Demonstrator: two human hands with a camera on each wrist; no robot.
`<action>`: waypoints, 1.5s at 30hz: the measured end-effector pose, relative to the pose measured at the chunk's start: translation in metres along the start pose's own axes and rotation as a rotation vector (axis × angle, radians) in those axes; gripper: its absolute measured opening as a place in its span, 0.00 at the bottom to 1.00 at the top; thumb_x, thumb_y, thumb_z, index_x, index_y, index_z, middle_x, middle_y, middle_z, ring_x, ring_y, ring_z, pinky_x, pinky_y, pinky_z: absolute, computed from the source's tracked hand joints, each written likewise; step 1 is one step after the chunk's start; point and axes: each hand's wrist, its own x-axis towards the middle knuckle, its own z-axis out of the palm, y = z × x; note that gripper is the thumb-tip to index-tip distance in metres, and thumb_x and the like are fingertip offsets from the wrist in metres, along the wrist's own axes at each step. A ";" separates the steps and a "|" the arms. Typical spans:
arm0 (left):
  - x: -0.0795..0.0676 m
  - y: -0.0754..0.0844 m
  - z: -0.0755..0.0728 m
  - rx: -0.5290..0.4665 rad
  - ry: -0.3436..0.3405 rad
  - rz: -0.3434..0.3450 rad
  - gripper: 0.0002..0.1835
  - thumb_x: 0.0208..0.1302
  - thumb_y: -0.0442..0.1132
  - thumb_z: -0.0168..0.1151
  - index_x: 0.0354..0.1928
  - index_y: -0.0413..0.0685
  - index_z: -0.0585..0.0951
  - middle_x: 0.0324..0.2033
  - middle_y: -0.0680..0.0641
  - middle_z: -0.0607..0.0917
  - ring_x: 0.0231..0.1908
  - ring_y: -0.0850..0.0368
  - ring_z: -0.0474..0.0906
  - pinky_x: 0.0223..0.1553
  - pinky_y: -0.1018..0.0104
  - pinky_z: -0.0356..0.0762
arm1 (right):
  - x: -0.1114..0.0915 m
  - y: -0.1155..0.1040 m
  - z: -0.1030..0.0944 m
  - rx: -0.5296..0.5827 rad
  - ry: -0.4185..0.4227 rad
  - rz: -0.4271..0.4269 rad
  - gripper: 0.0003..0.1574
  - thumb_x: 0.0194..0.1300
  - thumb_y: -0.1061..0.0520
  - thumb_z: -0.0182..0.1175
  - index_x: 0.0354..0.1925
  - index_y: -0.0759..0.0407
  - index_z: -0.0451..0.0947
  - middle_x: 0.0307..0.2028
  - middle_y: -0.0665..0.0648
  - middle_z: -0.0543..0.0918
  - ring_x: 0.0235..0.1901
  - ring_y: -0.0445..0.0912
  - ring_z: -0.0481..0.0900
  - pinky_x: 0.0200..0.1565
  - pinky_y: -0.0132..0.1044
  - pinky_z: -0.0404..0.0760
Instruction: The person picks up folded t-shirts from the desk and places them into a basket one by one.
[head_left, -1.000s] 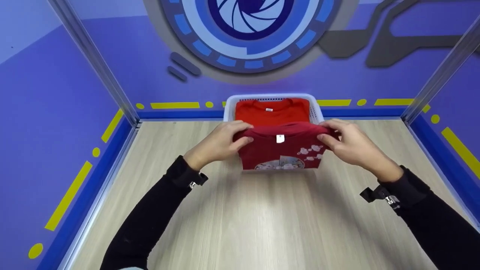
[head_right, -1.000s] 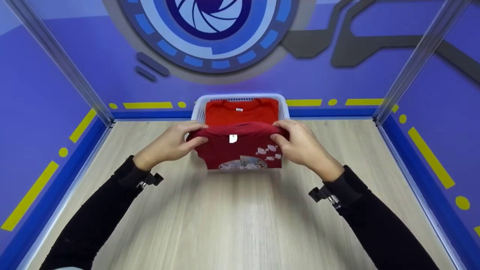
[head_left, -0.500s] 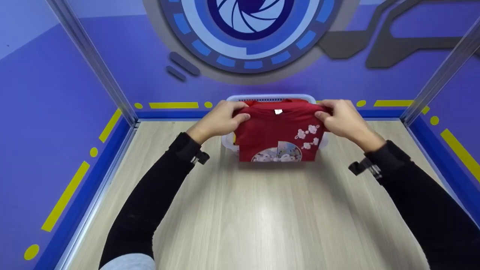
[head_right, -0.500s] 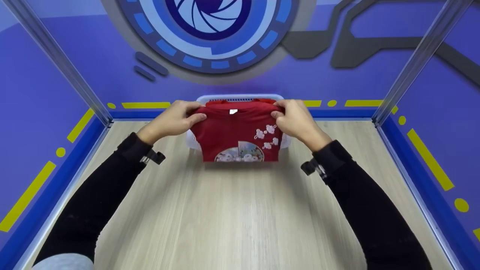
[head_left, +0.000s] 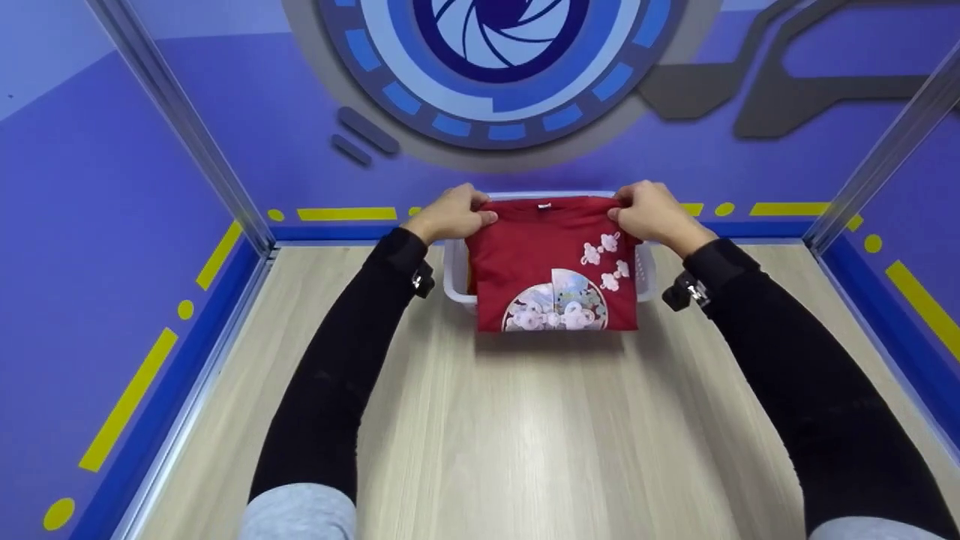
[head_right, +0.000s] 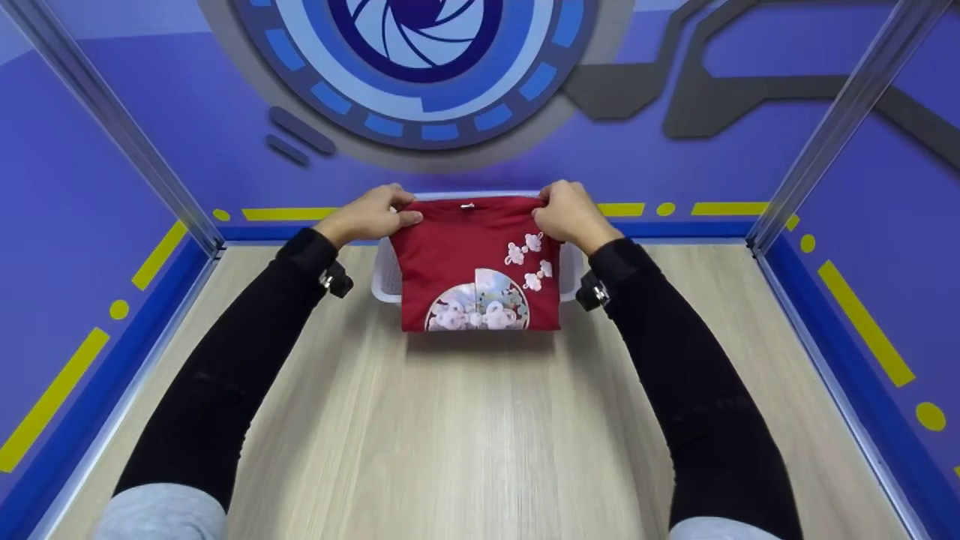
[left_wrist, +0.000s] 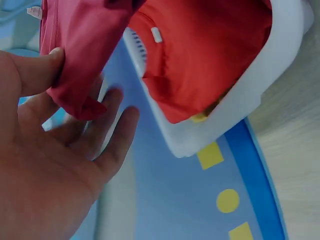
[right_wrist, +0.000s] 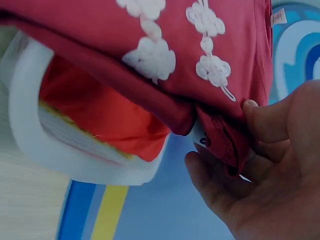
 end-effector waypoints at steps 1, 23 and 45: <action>0.003 -0.001 0.002 -0.003 0.010 -0.013 0.20 0.83 0.44 0.59 0.65 0.39 0.86 0.61 0.38 0.83 0.58 0.49 0.76 0.65 0.56 0.74 | 0.003 0.001 0.002 0.000 -0.011 0.011 0.18 0.78 0.55 0.60 0.54 0.65 0.89 0.47 0.69 0.89 0.47 0.60 0.84 0.45 0.43 0.78; 0.027 0.003 0.032 0.185 0.146 -0.204 0.14 0.78 0.44 0.68 0.54 0.40 0.86 0.57 0.39 0.89 0.61 0.44 0.84 0.68 0.52 0.80 | 0.027 0.004 0.025 -0.134 -0.192 0.072 0.22 0.82 0.54 0.56 0.58 0.70 0.84 0.57 0.75 0.85 0.52 0.63 0.80 0.60 0.57 0.79; 0.031 0.009 0.051 0.315 0.259 -0.226 0.10 0.75 0.36 0.62 0.50 0.41 0.88 0.59 0.38 0.91 0.65 0.40 0.86 0.67 0.49 0.83 | 0.024 -0.007 0.041 -0.318 -0.078 0.141 0.23 0.79 0.54 0.53 0.56 0.71 0.84 0.65 0.78 0.82 0.68 0.74 0.76 0.75 0.72 0.58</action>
